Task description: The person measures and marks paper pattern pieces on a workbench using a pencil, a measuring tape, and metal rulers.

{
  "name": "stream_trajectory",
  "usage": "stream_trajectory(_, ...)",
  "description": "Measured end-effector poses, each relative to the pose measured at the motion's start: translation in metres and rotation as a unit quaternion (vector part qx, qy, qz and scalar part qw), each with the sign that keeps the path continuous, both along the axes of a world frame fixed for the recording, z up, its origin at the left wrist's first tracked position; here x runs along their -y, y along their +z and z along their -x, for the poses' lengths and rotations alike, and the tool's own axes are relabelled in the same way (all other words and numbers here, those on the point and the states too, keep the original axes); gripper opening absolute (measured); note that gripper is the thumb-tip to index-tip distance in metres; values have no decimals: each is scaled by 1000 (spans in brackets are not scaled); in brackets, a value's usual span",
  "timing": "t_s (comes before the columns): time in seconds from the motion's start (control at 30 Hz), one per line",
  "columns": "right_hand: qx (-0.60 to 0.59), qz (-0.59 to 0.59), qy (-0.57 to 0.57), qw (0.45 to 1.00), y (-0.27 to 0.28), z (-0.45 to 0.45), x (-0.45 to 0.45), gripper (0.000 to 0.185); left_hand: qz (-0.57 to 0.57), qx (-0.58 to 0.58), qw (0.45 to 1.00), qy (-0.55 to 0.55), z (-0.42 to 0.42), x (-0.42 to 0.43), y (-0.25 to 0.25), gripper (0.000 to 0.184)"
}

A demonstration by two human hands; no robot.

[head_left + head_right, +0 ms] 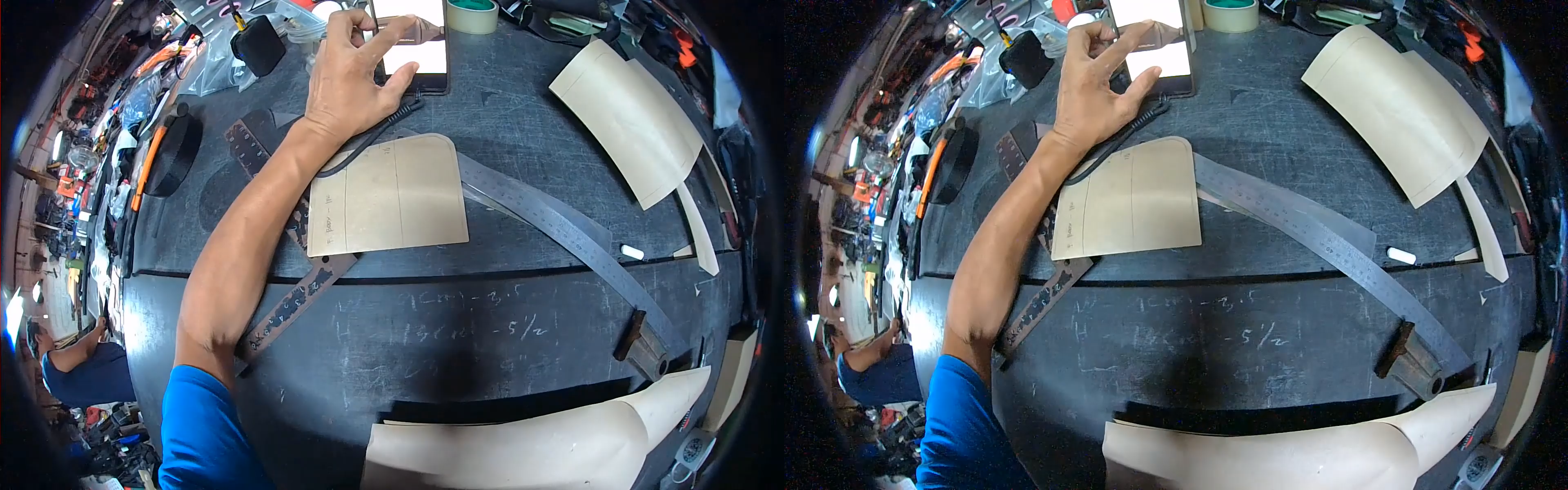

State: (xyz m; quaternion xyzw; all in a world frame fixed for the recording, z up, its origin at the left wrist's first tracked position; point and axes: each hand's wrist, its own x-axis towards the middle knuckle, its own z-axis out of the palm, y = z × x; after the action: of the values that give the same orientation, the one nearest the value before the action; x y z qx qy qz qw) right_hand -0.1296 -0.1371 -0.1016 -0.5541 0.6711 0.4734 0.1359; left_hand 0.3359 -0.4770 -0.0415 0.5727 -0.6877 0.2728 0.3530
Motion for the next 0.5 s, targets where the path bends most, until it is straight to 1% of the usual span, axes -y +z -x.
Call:
stream_trajectory(0.27,76,156,9,985,6,-22,20,40,-2,-1,1000,-1,-1,-1,3,58)
stream_trajectory(0.3,85,174,10,981,8,-24,21,39,13,-5,1000,-23,-2,-2,5,55)
stream_trajectory(0.4,108,230,11,967,20,-25,21,38,60,-21,994,-93,1,-4,24,48)
stream_trajectory(0.43,116,249,13,961,26,-24,19,37,88,-44,990,-105,11,-3,34,47)
stream_trajectory(0.47,125,270,13,955,32,-23,17,37,118,-64,984,-118,23,-1,50,48)
stream_trajectory(0.5,133,289,12,948,40,-21,13,36,119,-65,983,-120,29,-7,69,48)
